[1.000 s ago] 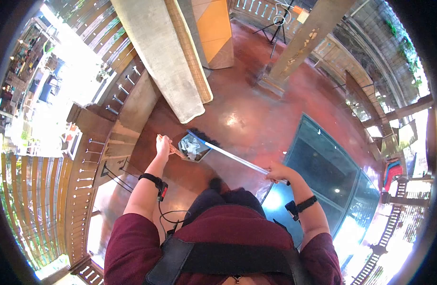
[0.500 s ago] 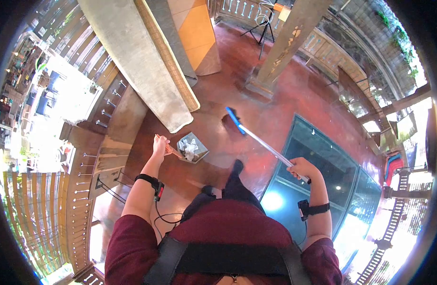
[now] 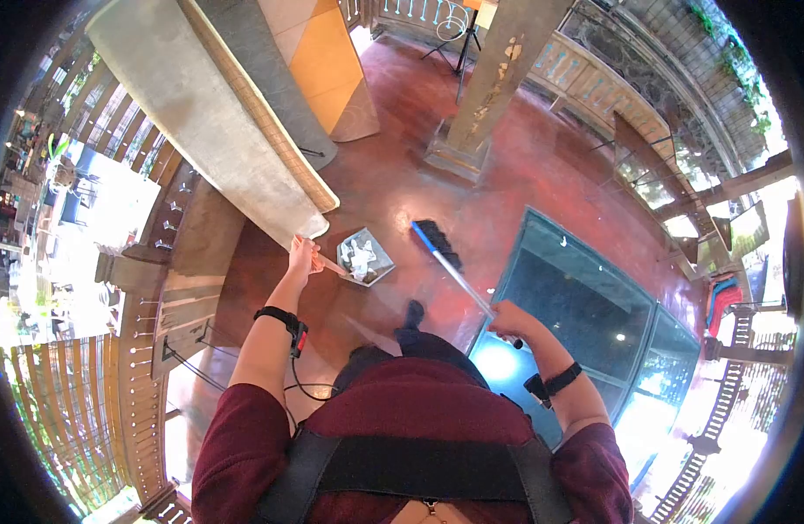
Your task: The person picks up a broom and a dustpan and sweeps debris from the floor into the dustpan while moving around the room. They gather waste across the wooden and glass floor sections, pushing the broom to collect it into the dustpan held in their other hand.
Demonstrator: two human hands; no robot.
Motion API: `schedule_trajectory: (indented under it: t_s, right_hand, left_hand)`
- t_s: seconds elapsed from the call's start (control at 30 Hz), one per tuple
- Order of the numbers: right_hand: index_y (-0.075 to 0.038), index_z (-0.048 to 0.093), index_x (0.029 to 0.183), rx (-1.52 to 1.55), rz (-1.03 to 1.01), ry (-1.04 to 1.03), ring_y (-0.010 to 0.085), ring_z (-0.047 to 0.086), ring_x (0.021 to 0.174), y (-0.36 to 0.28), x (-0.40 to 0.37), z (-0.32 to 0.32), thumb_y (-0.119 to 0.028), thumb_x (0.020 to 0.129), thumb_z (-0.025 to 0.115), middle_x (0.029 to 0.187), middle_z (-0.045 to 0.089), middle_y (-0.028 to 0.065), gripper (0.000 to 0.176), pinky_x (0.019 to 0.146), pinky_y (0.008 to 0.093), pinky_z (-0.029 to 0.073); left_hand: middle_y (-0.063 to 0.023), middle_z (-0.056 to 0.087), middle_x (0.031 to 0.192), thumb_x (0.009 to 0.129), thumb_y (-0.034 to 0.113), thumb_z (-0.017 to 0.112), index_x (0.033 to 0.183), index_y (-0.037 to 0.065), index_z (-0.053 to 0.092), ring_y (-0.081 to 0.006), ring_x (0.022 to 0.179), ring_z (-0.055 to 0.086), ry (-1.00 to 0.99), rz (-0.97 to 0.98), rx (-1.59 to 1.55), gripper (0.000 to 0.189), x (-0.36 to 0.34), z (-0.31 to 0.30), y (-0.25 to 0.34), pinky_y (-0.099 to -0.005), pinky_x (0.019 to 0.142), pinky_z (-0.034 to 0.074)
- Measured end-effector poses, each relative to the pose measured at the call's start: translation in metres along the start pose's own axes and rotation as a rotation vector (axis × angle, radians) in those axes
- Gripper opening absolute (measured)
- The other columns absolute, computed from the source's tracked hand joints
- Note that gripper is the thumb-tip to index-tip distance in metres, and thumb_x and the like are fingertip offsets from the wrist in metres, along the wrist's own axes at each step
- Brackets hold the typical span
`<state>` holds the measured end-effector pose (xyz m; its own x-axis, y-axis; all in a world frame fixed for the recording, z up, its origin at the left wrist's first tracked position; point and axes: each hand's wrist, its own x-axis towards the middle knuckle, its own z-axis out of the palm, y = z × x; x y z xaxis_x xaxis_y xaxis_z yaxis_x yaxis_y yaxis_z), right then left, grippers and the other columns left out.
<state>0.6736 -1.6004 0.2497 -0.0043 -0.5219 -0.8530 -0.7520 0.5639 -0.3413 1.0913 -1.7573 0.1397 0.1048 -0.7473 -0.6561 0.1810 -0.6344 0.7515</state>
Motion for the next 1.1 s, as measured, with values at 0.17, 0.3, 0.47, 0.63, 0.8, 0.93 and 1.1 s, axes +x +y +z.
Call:
schedule_trajectory:
  t_s: [0.17, 0.3, 0.47, 0.63, 0.8, 0.93, 1.1]
  right_hand:
    - [0.004, 0.051, 0.083, 0.312, -0.122, -0.095, 0.0156, 0.05, 0.042, -0.006, 0.002, -0.014, -0.005, 0.067, 0.052, 0.053, 0.051, 0.0074, 0.019, 0.038, 0.0294, 0.04]
    - [0.002, 0.048, 0.108, 0.369, -0.13, -0.176, 0.0101, 0.046, 0.045, -0.008, 0.014, -0.029, -0.005, 0.071, 0.055, 0.056, 0.049, 0.0031, 0.038, 0.037, 0.0234, 0.037]
    - [0.0, 0.047, 0.11, 0.506, -0.141, -0.259, 0.0077, 0.044, 0.047, -0.012, 0.023, -0.057, -0.004, 0.072, 0.055, 0.061, 0.048, 0.0011, 0.039, 0.036, 0.0218, 0.035]
    - [0.0, 0.047, 0.113, 0.564, -0.127, -0.201, 0.0077, 0.043, 0.045, -0.038, 0.021, -0.103, -0.003, 0.071, 0.055, 0.058, 0.047, 0.001, 0.043, 0.037, 0.0211, 0.035]
    - [0.004, 0.048, 0.11, 0.254, -0.231, -0.044, 0.0097, 0.046, 0.043, -0.096, 0.048, -0.139, -0.004, 0.07, 0.058, 0.057, 0.049, 0.0037, 0.041, 0.036, 0.0242, 0.036]
    - [0.005, 0.054, 0.094, -0.105, -0.305, 0.084, 0.015, 0.052, 0.045, -0.148, 0.104, -0.148, -0.006, 0.066, 0.057, 0.056, 0.053, 0.0102, 0.03, 0.039, 0.029, 0.04]
    - [0.006, 0.056, 0.081, -0.364, -0.325, 0.25, 0.0256, 0.056, 0.052, -0.207, 0.189, -0.135, -0.005, 0.062, 0.051, 0.058, 0.056, 0.0165, 0.022, 0.044, 0.0365, 0.042]
  left_hand:
    - [-0.0068, 0.045, 0.075, 0.073, 0.019, 0.042, 0.092, 0.01, 0.037, -0.0178, 0.049, 0.047, 0.034, 0.014, 0.059, 0.021, 0.01, 0.026, 0.003, -0.032, 0.041, 0.045]
    - [-0.0083, 0.045, 0.078, 0.073, 0.017, 0.041, 0.094, 0.01, 0.036, -0.0169, 0.053, 0.046, 0.068, 0.007, 0.072, 0.022, 0.014, 0.036, 0.009, -0.0319, 0.04, 0.045]
    - [-0.0073, 0.045, 0.074, 0.074, 0.017, 0.04, 0.095, 0.011, 0.036, -0.0149, 0.05, 0.044, 0.033, 0.017, 0.024, 0.022, 0.016, 0.032, 0.015, -0.0307, 0.04, 0.045]
    - [-0.0052, 0.044, 0.066, 0.074, 0.016, 0.039, 0.089, 0.012, 0.036, -0.0128, 0.045, 0.042, 0.088, -0.01, -0.058, 0.016, 0.023, 0.019, 0.021, -0.0306, 0.039, 0.045]
    - [-0.0052, 0.043, 0.063, 0.074, 0.017, 0.041, 0.085, 0.011, 0.036, -0.0154, 0.043, 0.044, 0.14, 0.032, -0.129, 0.014, 0.025, 0.011, 0.027, -0.0306, 0.039, 0.044]
    - [-0.0054, 0.042, 0.062, 0.071, 0.017, 0.044, 0.084, 0.011, 0.036, -0.0179, 0.041, 0.046, 0.164, 0.022, -0.143, 0.016, 0.027, 0.006, 0.033, -0.03, 0.037, 0.043]
    - [-0.0053, 0.042, 0.061, 0.07, 0.018, 0.046, 0.083, 0.01, 0.037, -0.0185, 0.041, 0.047, 0.154, -0.002, -0.115, 0.018, 0.04, 0.004, 0.044, -0.0299, 0.037, 0.042]
